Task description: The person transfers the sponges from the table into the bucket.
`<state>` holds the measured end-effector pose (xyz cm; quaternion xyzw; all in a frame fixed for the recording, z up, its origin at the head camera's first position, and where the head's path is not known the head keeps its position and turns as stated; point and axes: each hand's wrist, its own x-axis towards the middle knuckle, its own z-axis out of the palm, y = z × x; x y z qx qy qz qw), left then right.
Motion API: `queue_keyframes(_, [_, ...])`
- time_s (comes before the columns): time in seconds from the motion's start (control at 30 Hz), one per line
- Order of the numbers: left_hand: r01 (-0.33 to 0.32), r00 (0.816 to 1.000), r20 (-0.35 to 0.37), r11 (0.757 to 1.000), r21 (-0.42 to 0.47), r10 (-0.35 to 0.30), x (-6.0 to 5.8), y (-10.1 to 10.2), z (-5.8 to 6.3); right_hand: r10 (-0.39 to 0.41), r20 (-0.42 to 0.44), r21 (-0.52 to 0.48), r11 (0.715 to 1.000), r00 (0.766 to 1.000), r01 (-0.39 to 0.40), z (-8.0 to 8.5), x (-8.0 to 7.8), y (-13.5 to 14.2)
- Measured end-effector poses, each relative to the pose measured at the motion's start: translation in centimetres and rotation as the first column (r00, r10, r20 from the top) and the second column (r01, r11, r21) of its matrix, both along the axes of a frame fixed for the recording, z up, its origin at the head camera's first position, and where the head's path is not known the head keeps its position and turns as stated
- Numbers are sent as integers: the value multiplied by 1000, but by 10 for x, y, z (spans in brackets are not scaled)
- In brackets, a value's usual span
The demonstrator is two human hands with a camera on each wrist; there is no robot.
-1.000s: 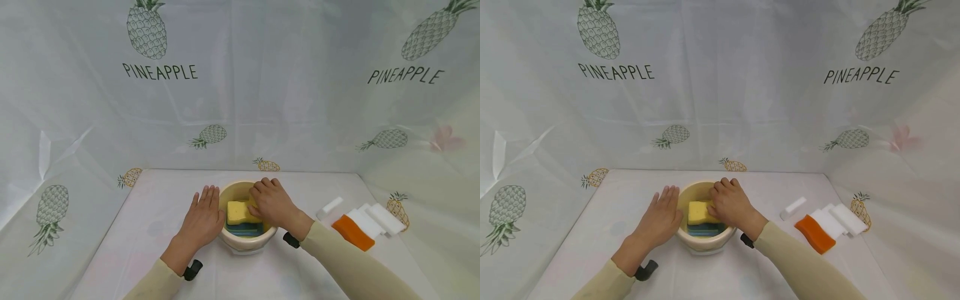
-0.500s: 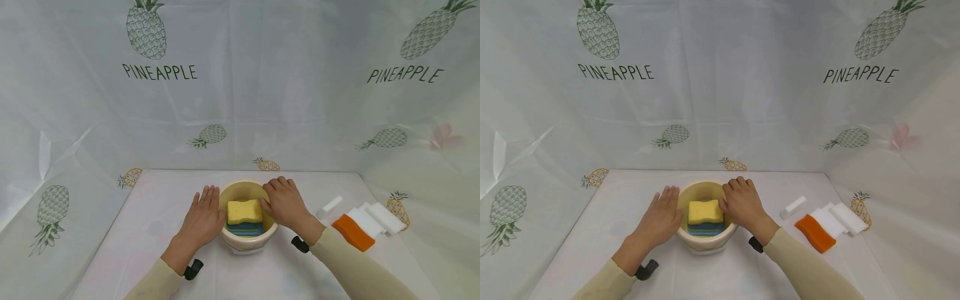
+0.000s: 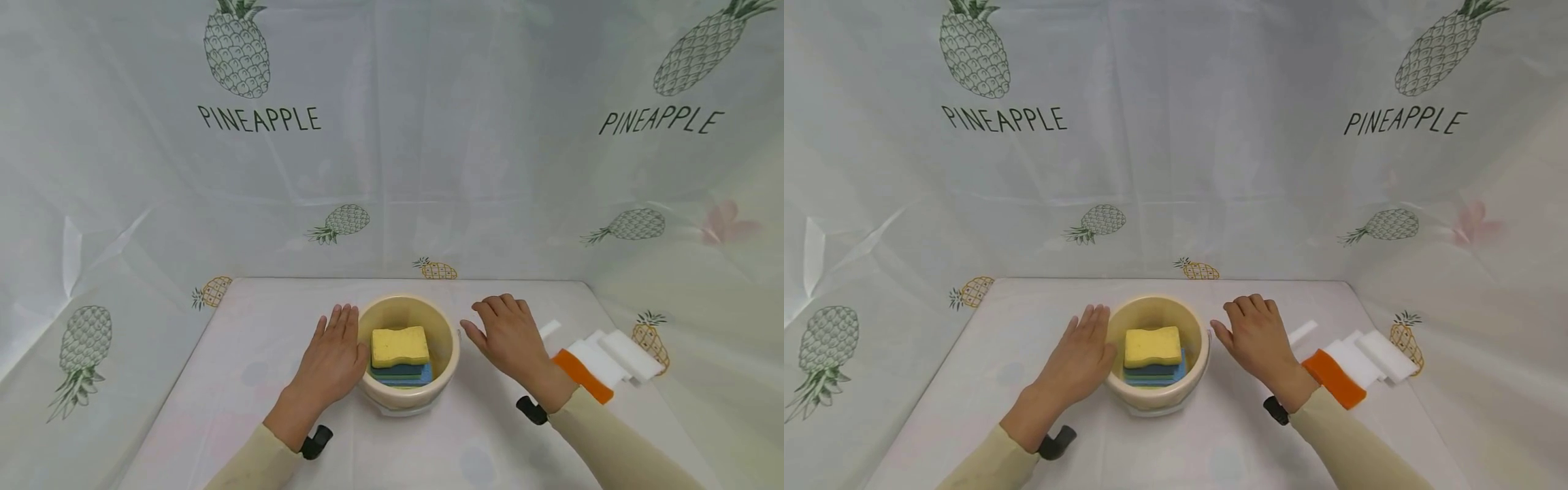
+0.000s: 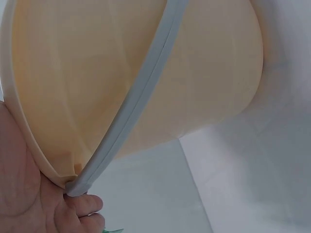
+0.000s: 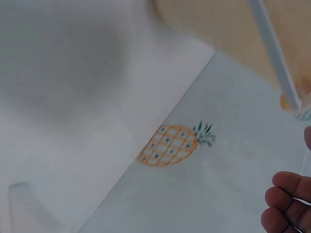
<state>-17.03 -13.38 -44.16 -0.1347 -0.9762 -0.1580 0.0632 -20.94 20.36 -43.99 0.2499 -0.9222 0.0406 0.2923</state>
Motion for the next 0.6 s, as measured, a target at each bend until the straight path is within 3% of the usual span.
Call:
queue_keyframes(0.3, [-7,1000,21,1000,12,6,0,0,-1,-4,-92,28,1000,996,7,-5,2,59])
queue_keyframes(0.47, [0,1000,25,1000,16,-1,0,0,-1,-30,-95,52,998,995,35,-14,7,97])
queue_keyframes(0.6, [2,1000,27,1000,18,-2,-1,-1,-2,-94,-61,69,993,994,99,-21,15,123])
